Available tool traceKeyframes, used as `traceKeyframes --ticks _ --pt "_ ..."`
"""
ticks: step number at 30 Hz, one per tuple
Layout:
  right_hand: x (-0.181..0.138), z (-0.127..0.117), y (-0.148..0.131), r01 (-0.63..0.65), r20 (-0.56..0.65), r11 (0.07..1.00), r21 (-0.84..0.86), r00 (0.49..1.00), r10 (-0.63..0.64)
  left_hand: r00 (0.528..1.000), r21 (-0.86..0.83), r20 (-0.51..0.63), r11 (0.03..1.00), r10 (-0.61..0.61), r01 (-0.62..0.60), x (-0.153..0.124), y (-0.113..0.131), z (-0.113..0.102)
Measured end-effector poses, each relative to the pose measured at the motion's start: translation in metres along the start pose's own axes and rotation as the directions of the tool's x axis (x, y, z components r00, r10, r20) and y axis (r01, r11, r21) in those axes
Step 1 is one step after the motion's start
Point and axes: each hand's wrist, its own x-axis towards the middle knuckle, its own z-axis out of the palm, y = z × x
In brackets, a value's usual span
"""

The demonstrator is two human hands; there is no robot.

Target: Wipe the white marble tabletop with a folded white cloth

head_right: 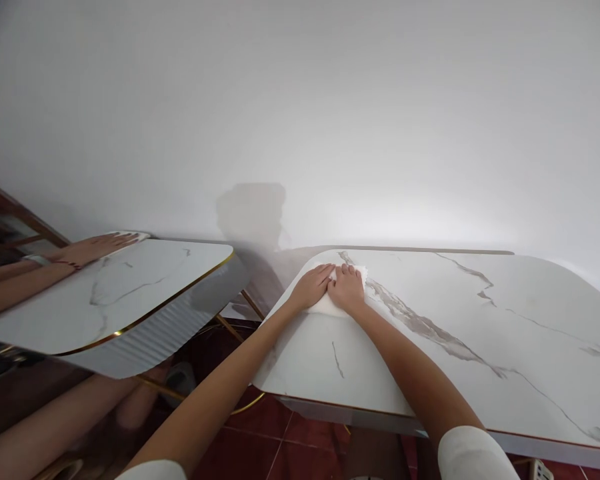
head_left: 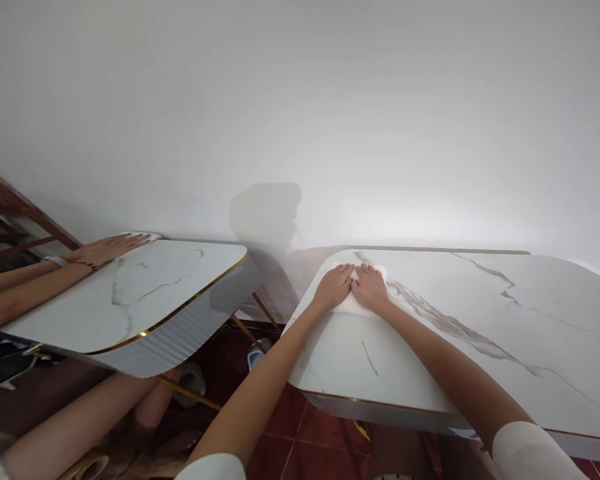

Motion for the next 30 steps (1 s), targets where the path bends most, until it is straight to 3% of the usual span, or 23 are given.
traceKeyframes --ticks 20,30 --pt "0.096 0.005 0.053 -0.039 0.01 0.999 -0.037 0.999 0.04 1.0 -0.065 0.002 0.998 -0.023 0.023 0.101 -0.025 0.028" --pt "0.112 0.004 0.06 -0.01 -0.016 0.999 -0.031 1.0 0.009 1.0 -0.053 0.009 0.998 -0.014 0.015 0.118 -0.026 0.025"
